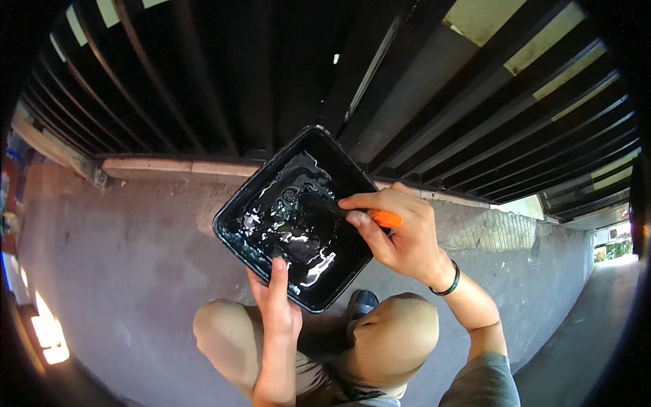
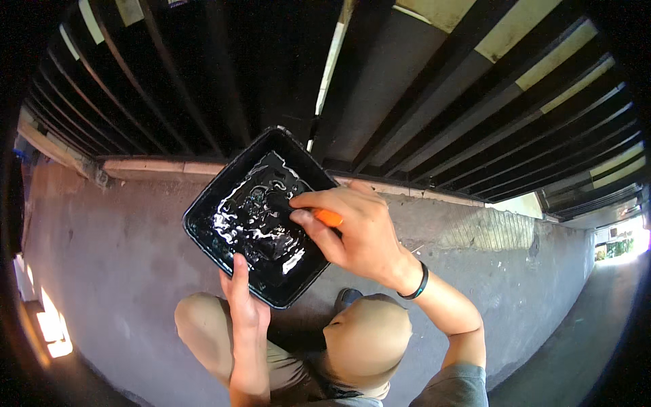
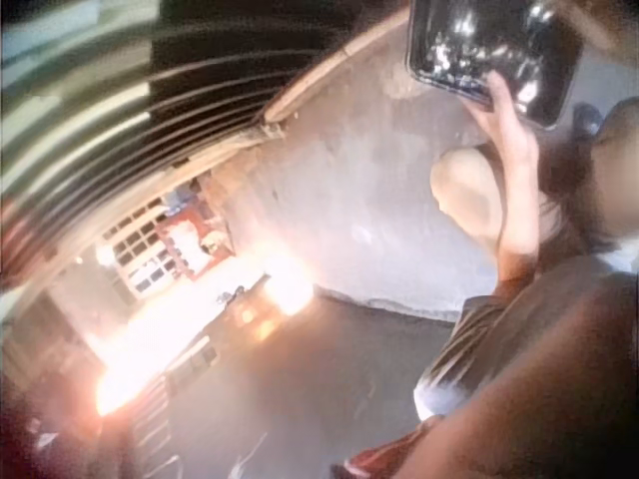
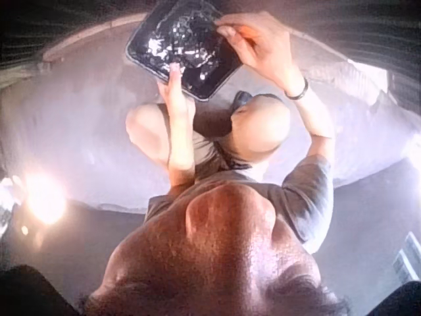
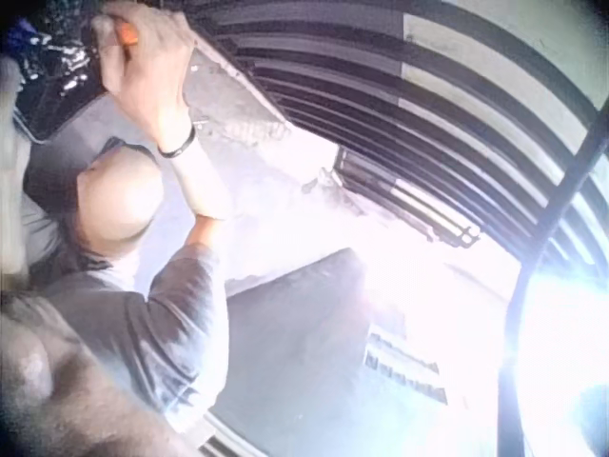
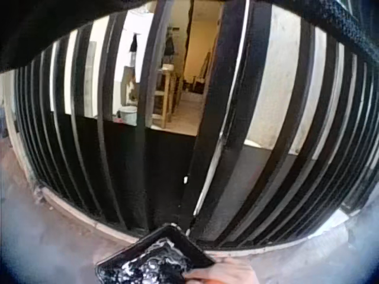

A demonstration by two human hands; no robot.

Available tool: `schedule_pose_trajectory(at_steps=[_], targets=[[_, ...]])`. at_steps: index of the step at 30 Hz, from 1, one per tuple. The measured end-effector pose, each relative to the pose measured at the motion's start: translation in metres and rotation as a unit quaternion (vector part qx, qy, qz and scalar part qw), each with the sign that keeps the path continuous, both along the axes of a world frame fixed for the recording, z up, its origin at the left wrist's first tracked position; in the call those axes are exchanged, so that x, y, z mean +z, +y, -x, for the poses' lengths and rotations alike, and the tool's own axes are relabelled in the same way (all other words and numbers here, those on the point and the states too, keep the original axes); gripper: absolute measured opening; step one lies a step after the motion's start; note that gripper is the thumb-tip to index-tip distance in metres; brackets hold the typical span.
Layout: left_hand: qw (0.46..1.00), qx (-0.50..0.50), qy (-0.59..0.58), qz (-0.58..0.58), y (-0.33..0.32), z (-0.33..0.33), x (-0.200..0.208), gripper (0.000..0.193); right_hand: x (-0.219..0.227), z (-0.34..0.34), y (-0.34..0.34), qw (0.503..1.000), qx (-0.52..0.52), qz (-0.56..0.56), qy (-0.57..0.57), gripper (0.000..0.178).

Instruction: The person paints a metal gate with a brush and black paint, dipping the brush into a tray and applying the paint to the vertical bars.

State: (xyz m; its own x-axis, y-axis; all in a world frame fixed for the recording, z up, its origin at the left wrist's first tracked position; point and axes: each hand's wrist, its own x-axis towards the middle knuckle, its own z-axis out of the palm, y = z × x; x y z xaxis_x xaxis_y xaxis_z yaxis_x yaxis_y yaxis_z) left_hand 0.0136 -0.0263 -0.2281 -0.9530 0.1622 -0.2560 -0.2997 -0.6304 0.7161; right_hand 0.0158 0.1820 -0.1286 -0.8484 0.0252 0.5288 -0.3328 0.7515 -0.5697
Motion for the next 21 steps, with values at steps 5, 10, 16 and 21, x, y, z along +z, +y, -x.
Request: schedule_pose_trajectory(at_steps=[5,10,16,21], targets=[[1.0,-0.004,-0.013,-0.004,0.005,-0.002,-0.001,0.059,-0.013,-0.02,0.037,0.921,-0.12,0.37,-0.019,0.034],[0.999,-0.013,-0.021,-0.023,0.004,-0.001,0.005,0.06,0.002,-0.033,0.082,0.9,-0.206,0.351,0.156,0.036],[0.997,-0.035,-0.04,-0.049,-0.021,0.001,0.028,0.065,0.007,-0.015,0.108,0.958,-0.209,-0.063,0.188,0.022],[0.997,0.04,-0.065,0.031,-0.051,-0.003,0.072,0.058,0.045,0.005,0.138,0.942,-0.181,-0.145,0.242,0.027]])
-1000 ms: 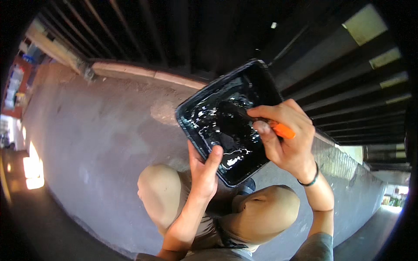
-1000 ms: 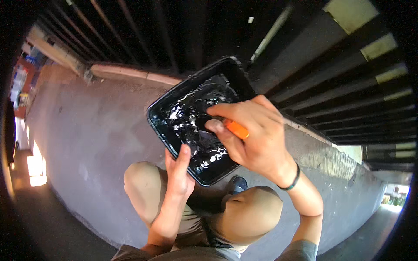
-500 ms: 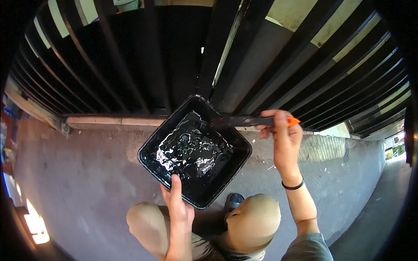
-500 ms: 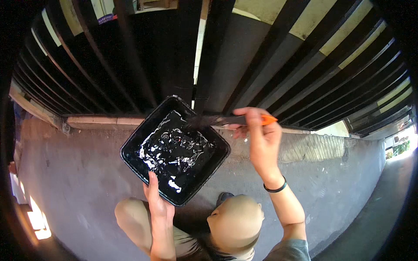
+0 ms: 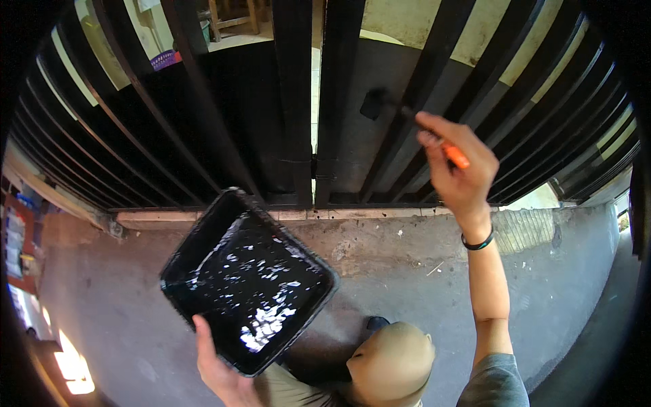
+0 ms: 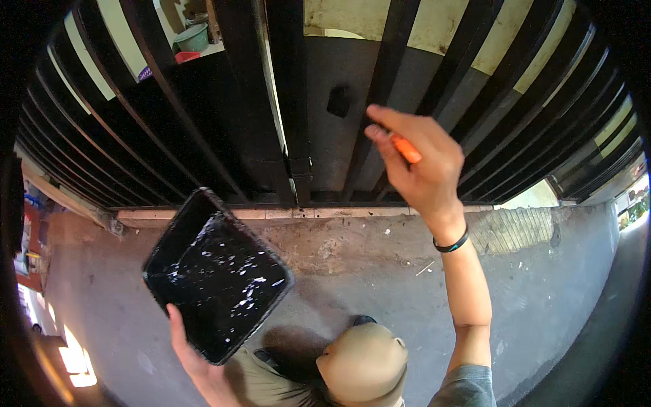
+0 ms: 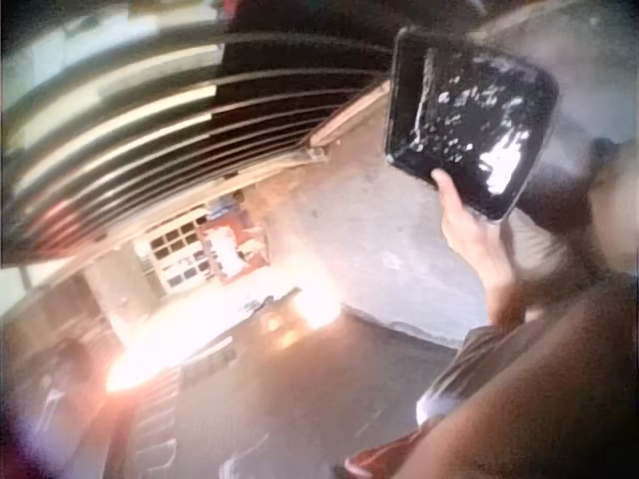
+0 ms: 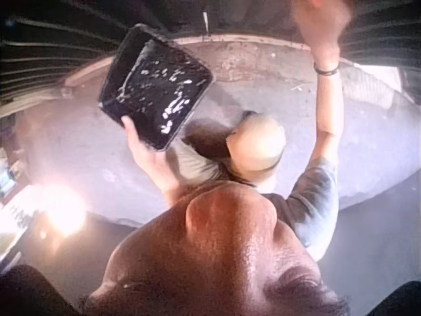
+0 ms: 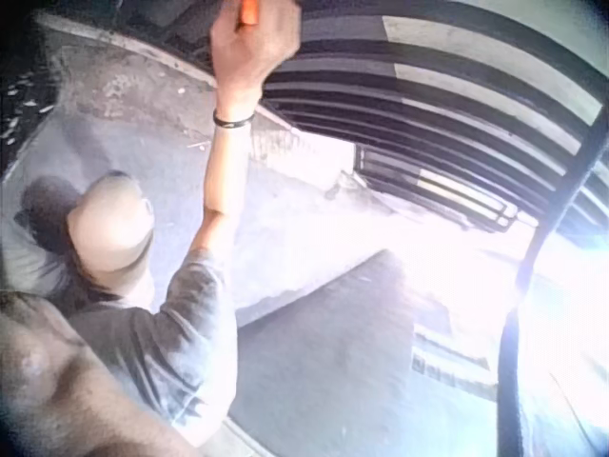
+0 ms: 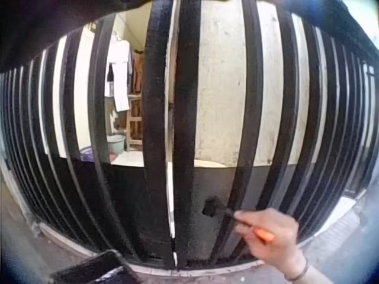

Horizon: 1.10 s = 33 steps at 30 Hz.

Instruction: The person paints a metal gate with a brush and black paint, dipping the brush into a tray and applying the paint to the vertical bars.

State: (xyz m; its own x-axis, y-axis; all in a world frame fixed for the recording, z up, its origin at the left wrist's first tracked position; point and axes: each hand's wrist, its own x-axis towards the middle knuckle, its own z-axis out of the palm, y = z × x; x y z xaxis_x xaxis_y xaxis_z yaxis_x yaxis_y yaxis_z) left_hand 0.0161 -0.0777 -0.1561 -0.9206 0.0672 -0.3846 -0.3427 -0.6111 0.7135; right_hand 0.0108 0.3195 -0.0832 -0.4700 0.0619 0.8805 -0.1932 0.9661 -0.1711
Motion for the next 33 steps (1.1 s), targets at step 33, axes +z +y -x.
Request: schedule_pose_trajectory(at_steps=[33], targets=[[0.997,0.008,0.081,-0.015,-0.046,0.021,0.005,0.057,-0.051,0.019,-0.007,0.995,0.073,0.063,-0.007,0.022]])
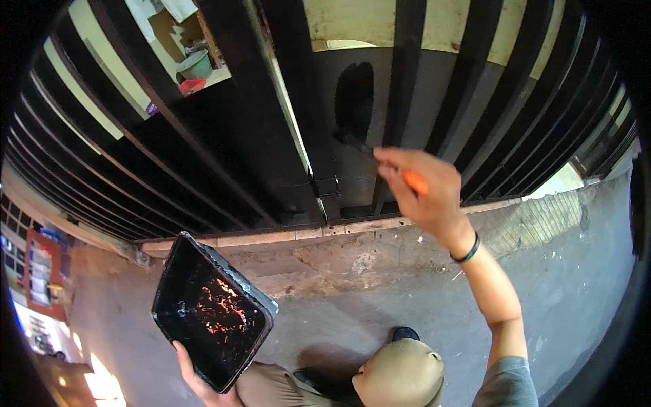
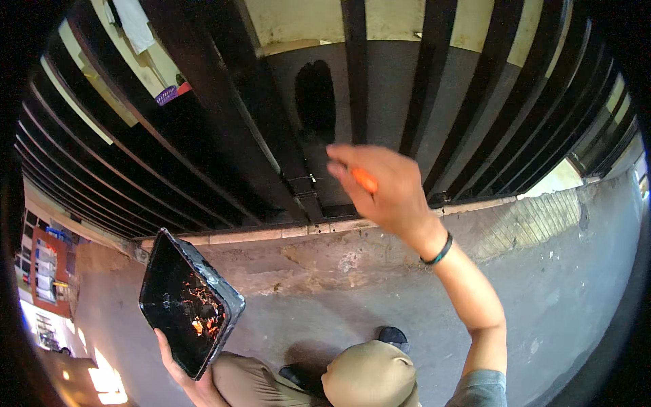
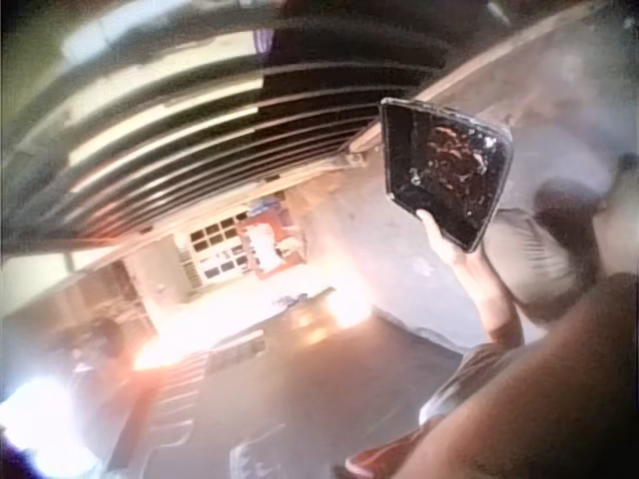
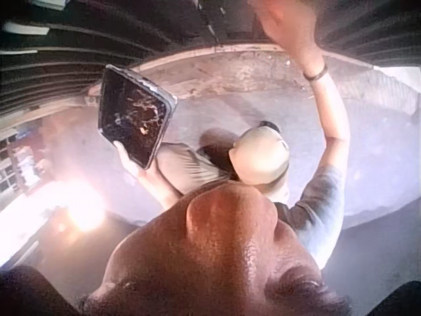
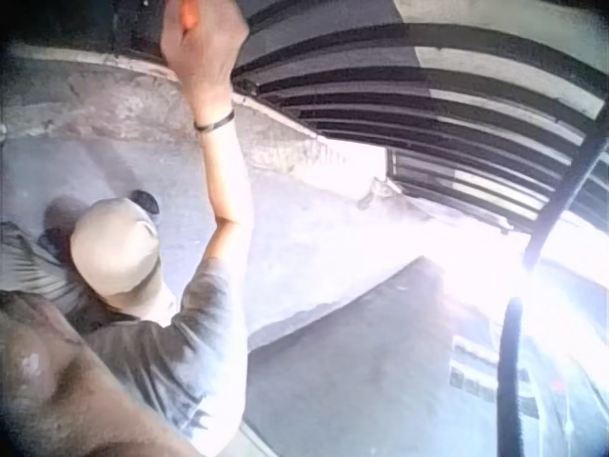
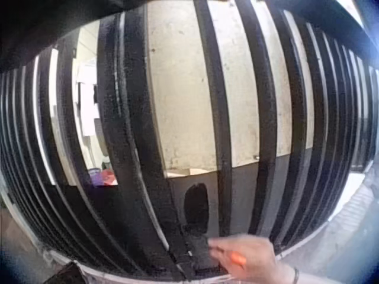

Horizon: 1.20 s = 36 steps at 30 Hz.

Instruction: The person paints a metal gate with a brush and black paint, dipping the brush into a tray and applying the paint to the vertical bars.

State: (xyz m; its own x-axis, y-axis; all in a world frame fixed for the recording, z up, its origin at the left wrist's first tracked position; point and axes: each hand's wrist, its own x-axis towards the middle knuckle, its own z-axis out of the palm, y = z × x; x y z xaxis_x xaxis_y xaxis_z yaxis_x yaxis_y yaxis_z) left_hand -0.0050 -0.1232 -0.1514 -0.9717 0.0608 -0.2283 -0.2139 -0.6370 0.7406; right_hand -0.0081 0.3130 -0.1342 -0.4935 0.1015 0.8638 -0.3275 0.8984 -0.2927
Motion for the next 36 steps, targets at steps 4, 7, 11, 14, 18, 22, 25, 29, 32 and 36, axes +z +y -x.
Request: schedule_pose_trajectory(at_steps=[4,7,11,14,18,22,25,29,32,36], targets=[[1.0,-0.004,0.009,-0.029,-0.001,0.005,-0.014,0.056,0.042,0.027,0.012,0.993,0.03,0.082,0.077,0.02],[1.0,-0.004,0.014,-0.021,0.0,0.004,-0.015,0.056,0.06,0.039,0.019,0.985,0.039,0.053,0.161,0.018],[1.0,0.018,0.014,-0.009,0.0,0.001,-0.016,0.057,0.045,0.039,0.016,0.978,0.055,0.039,0.199,0.024],[0.999,0.031,0.014,0.002,0.0,-0.001,-0.016,0.058,0.013,0.024,0.018,0.983,0.033,-0.042,0.177,0.028],[0.997,0.047,0.054,0.038,0.008,-0.01,-0.015,0.058,-0.013,0.002,0.016,0.995,0.044,-0.006,0.094,0.023],[0.98,0.076,0.096,0.157,0.008,-0.013,-0.022,0.057,0.022,0.014,0.019,0.989,0.053,0.087,0.11,0.015],[0.998,0.04,0.035,0.041,0.005,-0.007,-0.016,0.058,0.064,0.026,0.024,0.991,0.054,0.065,0.107,0.016],[0.975,0.101,0.082,0.182,0.02,-0.02,-0.018,0.061,0.084,0.041,0.021,0.983,0.067,0.023,0.169,0.019],[0.999,0.011,0.018,-0.048,0.011,-0.013,-0.002,0.075,0.084,0.045,0.019,0.97,0.063,-0.001,0.236,0.022],[0.963,0.121,0.109,0.216,0.001,-0.016,-0.032,0.063,0.045,0.04,0.016,0.98,0.077,-0.003,0.184,0.027]])
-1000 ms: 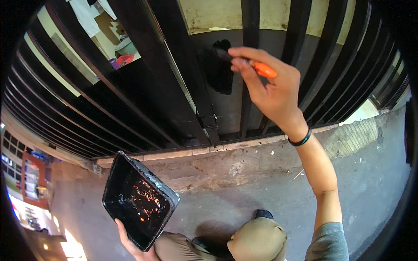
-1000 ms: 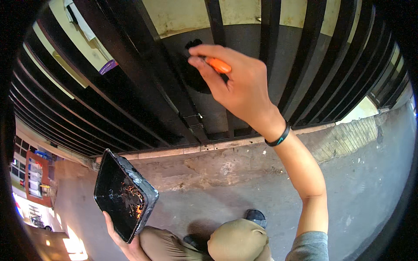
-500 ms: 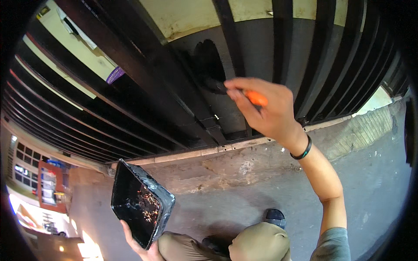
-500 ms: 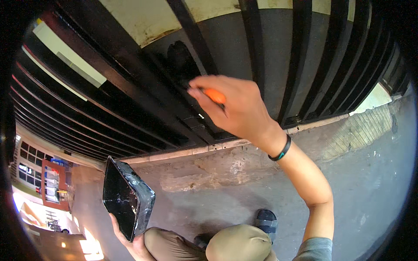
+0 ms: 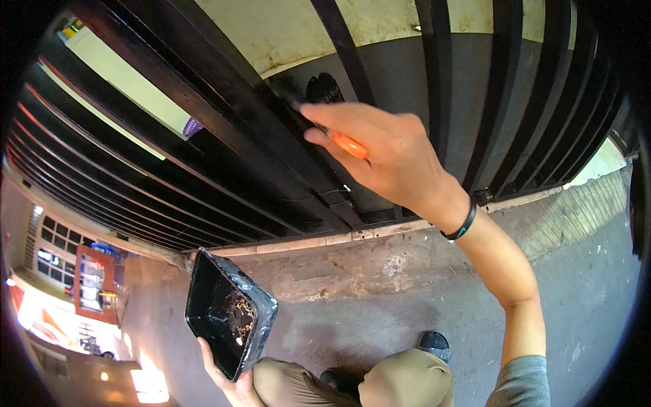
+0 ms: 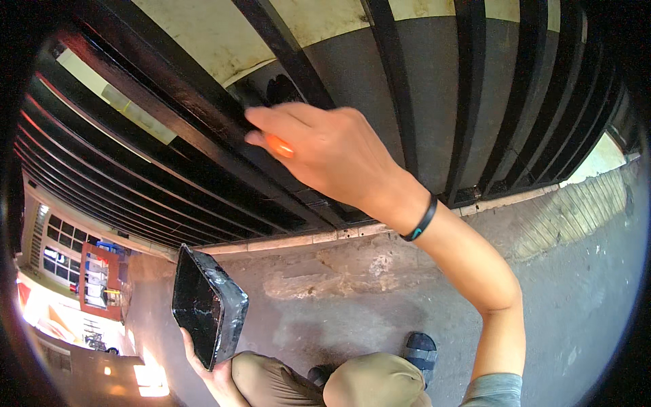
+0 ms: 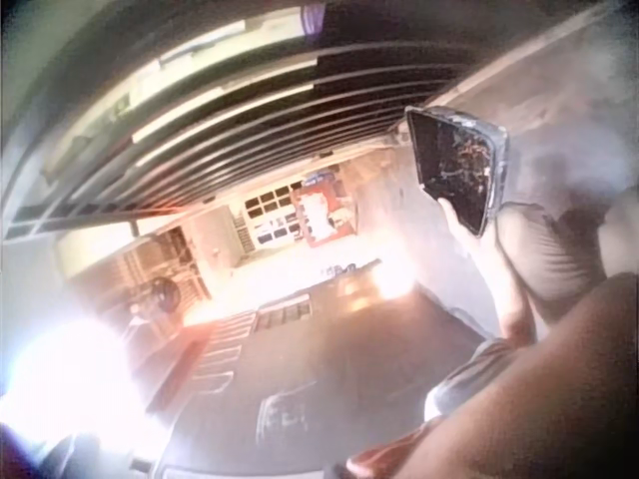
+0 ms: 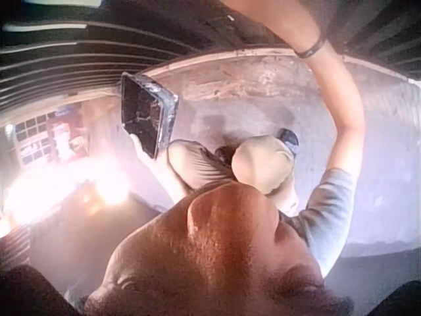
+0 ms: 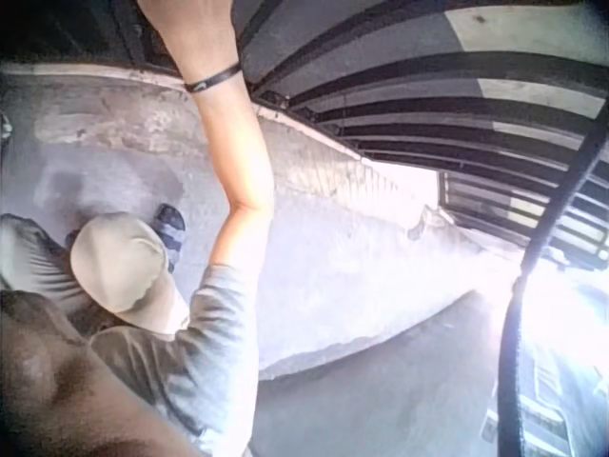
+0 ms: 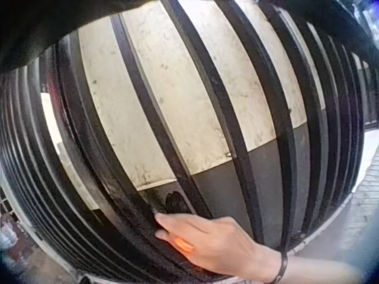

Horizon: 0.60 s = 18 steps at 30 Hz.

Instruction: The person paints a metal gate with a brush and black paint, dipping the brush into a tray and applying the paint to the vertical bars.

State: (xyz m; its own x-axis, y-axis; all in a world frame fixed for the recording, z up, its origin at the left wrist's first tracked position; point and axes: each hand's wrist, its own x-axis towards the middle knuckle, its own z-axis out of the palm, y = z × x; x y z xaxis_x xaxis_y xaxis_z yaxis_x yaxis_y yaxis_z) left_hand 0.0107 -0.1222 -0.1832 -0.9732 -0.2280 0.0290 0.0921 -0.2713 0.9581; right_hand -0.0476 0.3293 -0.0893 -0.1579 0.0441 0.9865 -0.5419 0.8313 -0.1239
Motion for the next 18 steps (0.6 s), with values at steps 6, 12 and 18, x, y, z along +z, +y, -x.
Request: schedule_pose_trajectory(at_steps=[6,12,18], targets=[[1.0,0.009,0.009,0.028,0.018,-0.006,0.009,0.062,-0.045,-0.031,0.004,0.99,0.014,0.018,-0.138,0.023],[0.993,0.032,-0.024,-0.11,0.029,-0.011,0.026,0.101,-0.023,-0.035,0.009,0.986,0.017,0.043,-0.158,0.019],[0.999,0.002,-0.007,-0.044,0.02,-0.005,0.014,0.064,0.04,-0.004,0.007,0.989,0.059,0.091,-0.097,0.018]])
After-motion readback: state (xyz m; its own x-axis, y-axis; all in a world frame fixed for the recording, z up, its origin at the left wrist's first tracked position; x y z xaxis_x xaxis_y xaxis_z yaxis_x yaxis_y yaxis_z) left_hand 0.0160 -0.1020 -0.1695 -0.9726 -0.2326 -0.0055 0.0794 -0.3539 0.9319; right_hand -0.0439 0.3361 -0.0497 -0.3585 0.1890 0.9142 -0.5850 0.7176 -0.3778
